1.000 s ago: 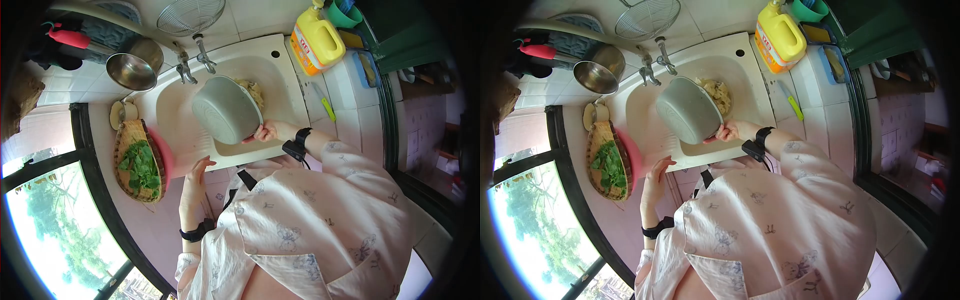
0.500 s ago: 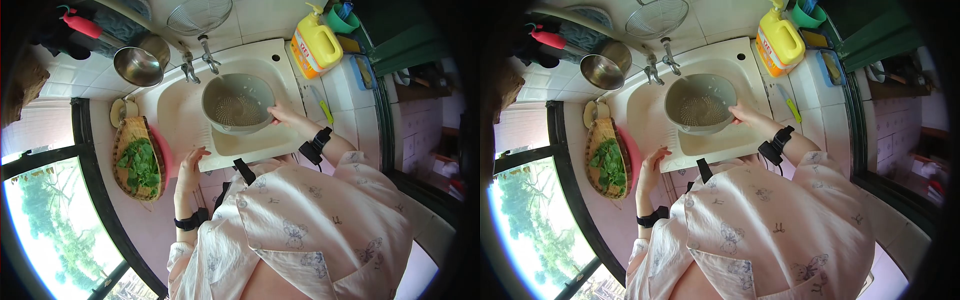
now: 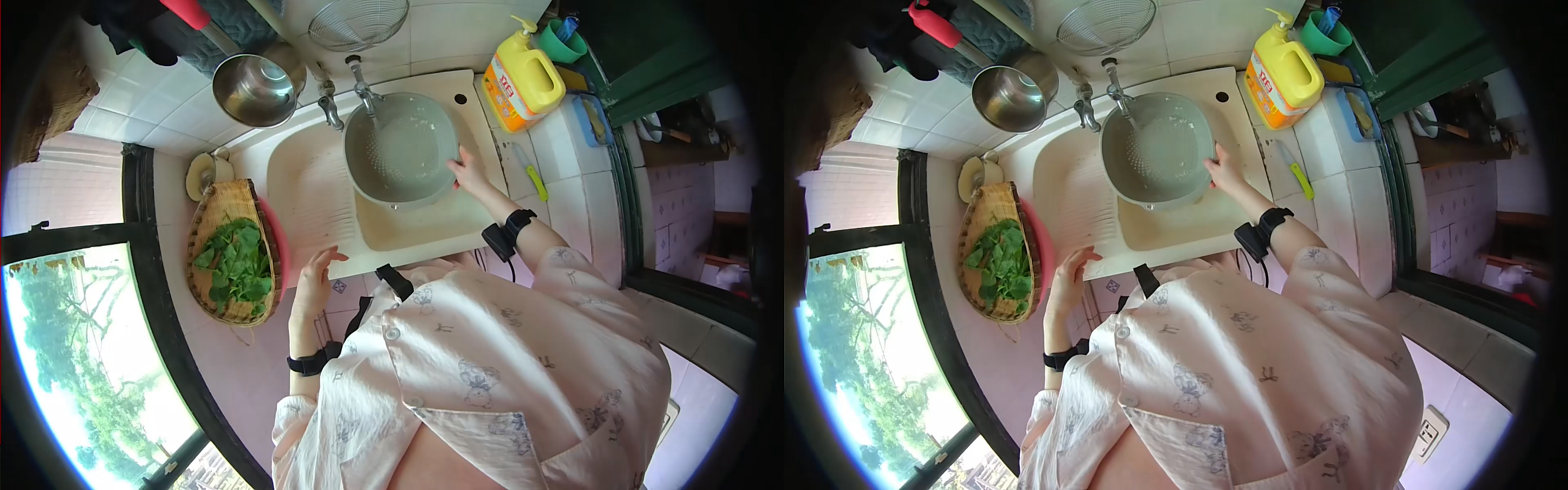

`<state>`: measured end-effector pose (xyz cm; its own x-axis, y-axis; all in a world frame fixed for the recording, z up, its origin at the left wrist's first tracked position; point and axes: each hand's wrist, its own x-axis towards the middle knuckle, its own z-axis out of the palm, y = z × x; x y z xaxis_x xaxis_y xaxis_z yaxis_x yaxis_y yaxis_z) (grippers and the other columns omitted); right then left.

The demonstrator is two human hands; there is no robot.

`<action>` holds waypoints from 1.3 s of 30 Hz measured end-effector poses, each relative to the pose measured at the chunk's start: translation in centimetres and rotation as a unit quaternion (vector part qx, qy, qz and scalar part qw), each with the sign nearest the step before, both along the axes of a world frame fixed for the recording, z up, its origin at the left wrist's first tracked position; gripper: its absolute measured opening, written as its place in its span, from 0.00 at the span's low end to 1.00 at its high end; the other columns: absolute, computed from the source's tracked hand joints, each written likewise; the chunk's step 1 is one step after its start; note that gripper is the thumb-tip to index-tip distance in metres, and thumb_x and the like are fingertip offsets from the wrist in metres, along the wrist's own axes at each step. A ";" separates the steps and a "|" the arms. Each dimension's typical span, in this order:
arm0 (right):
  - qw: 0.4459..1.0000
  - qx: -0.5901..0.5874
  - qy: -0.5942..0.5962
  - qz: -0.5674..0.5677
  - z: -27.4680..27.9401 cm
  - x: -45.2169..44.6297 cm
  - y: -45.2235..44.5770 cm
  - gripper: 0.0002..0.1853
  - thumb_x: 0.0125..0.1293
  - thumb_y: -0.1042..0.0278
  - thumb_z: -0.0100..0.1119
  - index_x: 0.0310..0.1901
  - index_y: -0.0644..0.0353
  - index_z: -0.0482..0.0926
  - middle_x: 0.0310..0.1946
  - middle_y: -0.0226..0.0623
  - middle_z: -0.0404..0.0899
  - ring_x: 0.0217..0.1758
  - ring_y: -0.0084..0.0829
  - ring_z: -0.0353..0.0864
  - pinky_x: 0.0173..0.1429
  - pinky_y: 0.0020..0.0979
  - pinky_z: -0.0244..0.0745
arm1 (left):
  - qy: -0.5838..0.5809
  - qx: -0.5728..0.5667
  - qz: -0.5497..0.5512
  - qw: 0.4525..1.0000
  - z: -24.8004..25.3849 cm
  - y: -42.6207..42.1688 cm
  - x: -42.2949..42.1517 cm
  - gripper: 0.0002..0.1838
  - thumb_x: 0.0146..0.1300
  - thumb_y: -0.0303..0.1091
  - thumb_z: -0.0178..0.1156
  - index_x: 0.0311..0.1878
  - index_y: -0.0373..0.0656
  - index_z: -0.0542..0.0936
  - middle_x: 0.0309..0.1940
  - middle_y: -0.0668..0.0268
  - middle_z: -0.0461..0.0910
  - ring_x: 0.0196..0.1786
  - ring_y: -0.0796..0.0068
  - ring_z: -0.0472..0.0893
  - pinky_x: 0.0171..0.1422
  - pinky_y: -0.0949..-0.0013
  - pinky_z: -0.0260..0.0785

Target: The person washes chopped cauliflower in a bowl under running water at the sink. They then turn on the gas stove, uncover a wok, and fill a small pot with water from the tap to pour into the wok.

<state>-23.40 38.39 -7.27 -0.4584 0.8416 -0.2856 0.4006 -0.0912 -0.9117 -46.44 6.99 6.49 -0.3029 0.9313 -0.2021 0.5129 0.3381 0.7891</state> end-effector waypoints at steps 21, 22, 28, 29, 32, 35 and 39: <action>0.992 -0.124 -0.006 0.031 1.0 0.6 0.6 0.19 0.60 0.66 0.55 0.53 0.56 0.73 0.36 0.28 0.76 0.32 0.18 0.75 0.29 0.25 0.72 | 0.006 0.002 0.058 0.998 -0.4 -0.4 -0.5 0.13 0.58 0.14 0.50 0.43 0.38 0.79 0.47 0.53 0.80 0.50 0.60 0.81 0.52 0.66 0.73; 0.992 -0.116 -0.024 0.050 0.5 0.8 0.9 0.20 0.60 0.66 0.56 0.55 0.55 0.72 0.38 0.29 0.77 0.36 0.20 0.77 0.32 0.27 0.74 | 0.016 0.018 0.041 0.999 -0.5 -0.2 -0.4 0.14 0.58 0.14 0.49 0.43 0.38 0.79 0.48 0.52 0.80 0.50 0.59 0.81 0.53 0.65 0.73; 0.988 -0.145 -0.024 0.041 0.3 0.2 -0.3 0.21 0.61 0.62 0.57 0.56 0.54 0.72 0.41 0.27 0.78 0.41 0.19 0.77 0.33 0.24 0.71 | 0.053 0.020 0.044 0.997 0.5 0.7 0.1 0.23 0.50 0.09 0.43 0.44 0.40 0.79 0.52 0.51 0.77 0.56 0.51 0.77 0.58 0.60 0.70; 0.986 -0.162 0.004 0.041 -0.2 -0.1 -0.4 0.20 0.61 0.62 0.58 0.55 0.54 0.72 0.41 0.25 0.78 0.41 0.18 0.76 0.33 0.23 0.69 | 0.055 0.019 0.046 0.997 0.6 0.9 0.1 0.23 0.50 0.09 0.43 0.44 0.40 0.79 0.52 0.51 0.77 0.56 0.51 0.77 0.58 0.60 0.70; 0.980 -0.191 -0.007 0.055 -2.1 -0.8 0.3 0.20 0.61 0.62 0.59 0.54 0.53 0.73 0.41 0.23 0.78 0.43 0.16 0.75 0.35 0.22 0.66 | 0.039 0.020 0.044 0.998 1.2 1.1 0.8 0.26 0.47 0.07 0.42 0.44 0.41 0.79 0.54 0.51 0.76 0.59 0.50 0.75 0.59 0.58 0.69; 0.976 -0.207 0.018 0.060 -2.1 -1.0 0.1 0.17 0.61 0.62 0.58 0.51 0.55 0.73 0.36 0.24 0.75 0.31 0.17 0.68 0.30 0.25 0.62 | 0.055 0.015 0.029 0.998 1.3 1.1 1.1 0.26 0.46 0.07 0.41 0.43 0.41 0.79 0.55 0.52 0.75 0.60 0.50 0.74 0.61 0.58 0.68; 0.965 -0.251 0.050 0.050 -3.1 -1.1 -0.5 0.14 0.62 0.64 0.57 0.48 0.56 0.74 0.32 0.24 0.74 0.27 0.15 0.67 0.25 0.21 0.60 | 0.028 0.023 0.081 0.996 0.3 0.2 1.6 0.23 0.50 0.06 0.43 0.43 0.40 0.80 0.54 0.52 0.75 0.59 0.54 0.75 0.57 0.62 0.73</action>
